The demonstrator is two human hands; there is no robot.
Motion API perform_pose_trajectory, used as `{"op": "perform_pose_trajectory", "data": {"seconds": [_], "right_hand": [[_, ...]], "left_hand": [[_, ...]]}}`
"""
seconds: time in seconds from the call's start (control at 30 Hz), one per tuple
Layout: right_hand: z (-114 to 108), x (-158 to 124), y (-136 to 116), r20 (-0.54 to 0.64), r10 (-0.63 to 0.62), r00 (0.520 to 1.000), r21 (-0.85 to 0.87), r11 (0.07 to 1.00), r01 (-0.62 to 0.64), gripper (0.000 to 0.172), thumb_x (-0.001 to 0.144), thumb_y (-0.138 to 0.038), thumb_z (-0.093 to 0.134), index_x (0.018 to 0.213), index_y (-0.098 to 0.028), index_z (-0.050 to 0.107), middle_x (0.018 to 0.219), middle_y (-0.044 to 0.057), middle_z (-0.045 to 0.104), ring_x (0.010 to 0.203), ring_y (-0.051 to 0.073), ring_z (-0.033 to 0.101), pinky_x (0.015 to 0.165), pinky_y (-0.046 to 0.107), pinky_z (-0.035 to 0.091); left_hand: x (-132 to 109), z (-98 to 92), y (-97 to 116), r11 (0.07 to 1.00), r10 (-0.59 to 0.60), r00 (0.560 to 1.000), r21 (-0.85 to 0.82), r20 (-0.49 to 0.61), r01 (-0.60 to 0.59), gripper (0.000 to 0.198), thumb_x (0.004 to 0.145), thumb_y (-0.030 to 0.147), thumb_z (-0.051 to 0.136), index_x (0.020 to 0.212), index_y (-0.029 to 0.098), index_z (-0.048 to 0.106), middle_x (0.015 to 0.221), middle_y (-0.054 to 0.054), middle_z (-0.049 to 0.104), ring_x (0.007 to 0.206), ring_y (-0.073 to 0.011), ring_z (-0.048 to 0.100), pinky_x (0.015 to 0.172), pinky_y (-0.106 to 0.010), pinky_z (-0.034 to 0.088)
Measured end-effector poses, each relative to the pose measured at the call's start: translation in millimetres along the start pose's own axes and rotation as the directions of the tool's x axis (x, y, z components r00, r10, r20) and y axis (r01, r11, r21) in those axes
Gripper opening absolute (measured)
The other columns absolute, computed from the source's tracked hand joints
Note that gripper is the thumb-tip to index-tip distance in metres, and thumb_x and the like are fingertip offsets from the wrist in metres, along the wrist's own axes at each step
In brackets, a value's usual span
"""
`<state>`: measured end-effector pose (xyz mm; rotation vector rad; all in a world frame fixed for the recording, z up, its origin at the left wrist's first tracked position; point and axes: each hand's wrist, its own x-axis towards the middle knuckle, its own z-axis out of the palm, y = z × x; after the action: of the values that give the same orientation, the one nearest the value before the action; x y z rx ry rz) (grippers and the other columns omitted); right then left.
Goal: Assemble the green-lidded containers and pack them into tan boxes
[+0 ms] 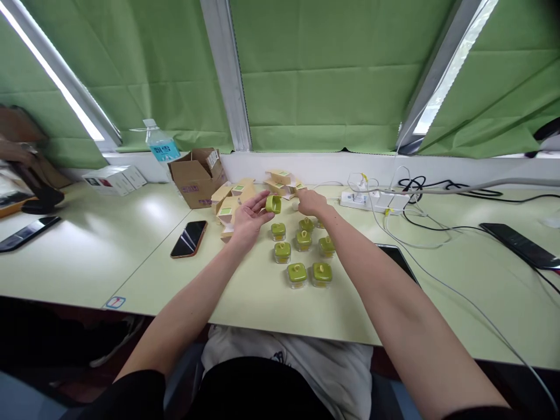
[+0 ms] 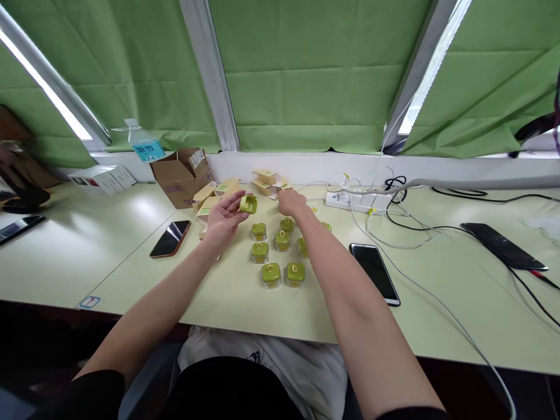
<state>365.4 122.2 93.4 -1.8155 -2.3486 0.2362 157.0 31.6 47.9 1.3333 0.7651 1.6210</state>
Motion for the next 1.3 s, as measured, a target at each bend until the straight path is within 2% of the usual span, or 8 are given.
{"op": "perform_pose_trajectory", "data": {"seconds": [0.13, 0.33, 0.6, 0.63, 0.73, 0.83, 0.97, 1.3], "right_hand": [[13.2, 25.3, -0.2, 0.074, 0.021, 0.997, -0.023, 1.0, -0.02, 0.055, 0.096, -0.011, 0.07, 0.15, -0.021, 0.066, 0.151, 0.021, 0.071, 0.136, 0.034, 0.068, 0.111, 0.047, 0.056], [26.0, 34.1, 2.8, 0.067, 0.036, 0.997, -0.019, 0.999, -0.035, 0.041, 0.093, -0.012, 0.077, 0.133, -0.017, 0.075, 0.135, 0.02, 0.077, 0.133, 0.034, 0.068, 0.114, 0.048, 0.051], [9.9, -1.9, 4.3, -0.182, 0.064, 0.981, 0.249, 0.968, -0.017, 0.034, 0.103, -0.03, 0.069, 0.135, -0.018, 0.073, 0.135, 0.017, 0.08, 0.118, 0.029, 0.075, 0.098, 0.04, 0.062], [6.3, -14.2, 5.2, -0.236, 0.048, 0.97, 0.33, 0.943, 0.033, 0.035, 0.105, -0.037, 0.068, 0.134, -0.018, 0.073, 0.132, 0.014, 0.081, 0.114, 0.025, 0.076, 0.096, 0.037, 0.063], [0.9, -60.0, 6.5, -0.381, 0.016, 0.924, 0.801, 0.505, 0.322, 0.042, 0.091, -0.052, 0.086, 0.114, -0.017, 0.079, 0.108, 0.011, 0.085, 0.097, 0.024, 0.076, 0.084, 0.037, 0.065], [4.7, -103.3, 5.2, -0.355, 0.005, 0.935, 0.898, 0.28, 0.34, 0.053, 0.075, -0.062, 0.097, 0.105, -0.02, 0.082, 0.099, 0.007, 0.084, 0.091, 0.022, 0.075, 0.081, 0.036, 0.064], [14.6, -129.0, 2.9, -0.289, 0.01, 0.957, 0.937, 0.207, 0.28, 0.061, 0.066, -0.068, 0.101, 0.101, -0.021, 0.084, 0.095, 0.007, 0.084, 0.09, 0.024, 0.077, 0.082, 0.037, 0.064], [14.6, -136.0, 7.9, -0.266, -0.061, 0.962, 0.936, 0.222, 0.273, 0.049, 0.07, -0.064, 0.1, 0.091, -0.021, 0.087, 0.085, 0.004, 0.081, 0.08, 0.022, 0.07, 0.082, 0.038, 0.058]], "left_hand": [[0.7, -0.2, 1.0, 1.0, 0.018, 0.999, -0.014, 0.031, -0.017, 0.071, 0.064, 0.027, 0.105, 0.13, 0.02, 0.08, 0.141, -0.016, 0.082, 0.135, -0.0317, 0.077, 0.109, -0.039, 0.064], [-2.7, 7.5, 7.8, 0.997, 0.054, 0.994, -0.058, 0.092, -0.049, 0.066, 0.065, 0.025, 0.105, 0.126, 0.021, 0.079, 0.138, -0.014, 0.083, 0.129, -0.0301, 0.079, 0.104, -0.037, 0.064], [-10.7, 14.7, 13.2, 0.992, 0.127, 0.987, 0.002, 0.098, -0.128, 0.06, 0.067, 0.021, 0.103, 0.121, 0.021, 0.077, 0.131, -0.013, 0.084, 0.132, -0.03, 0.078, 0.115, -0.043, 0.06], [-12.4, 16.1, 14.2, 0.989, 0.146, 0.984, 0.017, 0.101, -0.149, 0.06, 0.068, 0.021, 0.103, 0.121, 0.021, 0.076, 0.131, -0.013, 0.084, 0.133, -0.0303, 0.077, 0.118, -0.044, 0.059], [-18.0, 21.3, 16.4, 0.977, 0.195, 0.973, 0.067, 0.12, -0.204, 0.055, 0.073, 0.02, 0.099, 0.122, 0.022, 0.075, 0.134, -0.013, 0.083, 0.136, -0.0305, 0.076, 0.122, -0.047, 0.057], [-23.2, 26.1, 16.6, 0.961, 0.222, 0.966, 0.135, 0.134, -0.24, 0.051, 0.078, 0.017, 0.094, 0.125, 0.023, 0.075, 0.137, -0.012, 0.082, 0.137, -0.0303, 0.075, 0.122, -0.048, 0.056], [-27.2, 28.5, 16.3, 0.927, 0.254, 0.956, 0.244, 0.148, -0.284, 0.051, 0.078, 0.013, 0.091, 0.126, 0.024, 0.078, 0.138, -0.011, 0.082, 0.136, -0.0317, 0.075, 0.123, -0.05, 0.055], [-31.6, 28.0, 19.8, 0.861, 0.228, 0.933, 0.39, 0.279, -0.327, 0.053, 0.08, 0.011, 0.087, 0.131, 0.028, 0.085, 0.135, -0.008, 0.082, 0.129, -0.0302, 0.073, 0.117, -0.047, 0.055]]}}
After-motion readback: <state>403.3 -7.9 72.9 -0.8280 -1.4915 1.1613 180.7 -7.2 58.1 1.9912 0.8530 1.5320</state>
